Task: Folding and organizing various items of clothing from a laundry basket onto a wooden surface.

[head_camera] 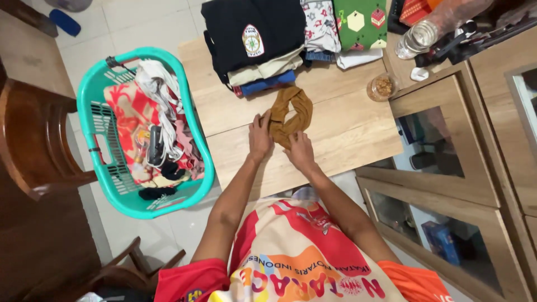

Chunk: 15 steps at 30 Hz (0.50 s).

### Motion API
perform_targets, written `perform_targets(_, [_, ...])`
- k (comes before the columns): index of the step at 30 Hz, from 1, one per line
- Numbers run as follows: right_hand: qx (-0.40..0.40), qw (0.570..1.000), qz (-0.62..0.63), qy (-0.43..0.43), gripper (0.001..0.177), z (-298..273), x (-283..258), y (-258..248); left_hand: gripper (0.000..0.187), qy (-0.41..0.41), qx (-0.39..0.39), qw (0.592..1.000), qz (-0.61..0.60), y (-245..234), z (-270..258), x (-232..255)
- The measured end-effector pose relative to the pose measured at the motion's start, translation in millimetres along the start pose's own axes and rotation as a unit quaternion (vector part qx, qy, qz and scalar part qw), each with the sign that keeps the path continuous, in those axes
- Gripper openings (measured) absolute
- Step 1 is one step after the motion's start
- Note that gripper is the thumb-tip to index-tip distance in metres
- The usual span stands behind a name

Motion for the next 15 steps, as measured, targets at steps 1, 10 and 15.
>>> perform_targets(1, [0.030, 0.999, -0.011, -0.020, 0.049, 0.3, 5.1, 5.4, 0.079, -0.001, -0.011, 1.000, 0.027, 0.4, 2.8, 6.4])
perform_targets(10, [0.066, 0.995, 0.075, -0.027, 0.008, 3.5, 93.8, -5.1, 0.021, -0.073, 0.008, 0.992, 0.102, 48.9, -7.0, -27.4])
perform_targets(15, [0.092, 0.986, 0.141, 0.010, 0.006, 5.6, 157.9, -19.9, 0.015, -0.234, 0.168, 0.938, -0.193, 68.4, -41.6, -90.3])
Point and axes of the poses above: each hand's wrist, its own z-axis towards the middle knuckle, its own y-axis out of the palm, x = y × z, the point moved 10 cm from there along z, towards the middle knuckle, and after that the axes turned 15 degrees about -z, right-handed, at the moved point
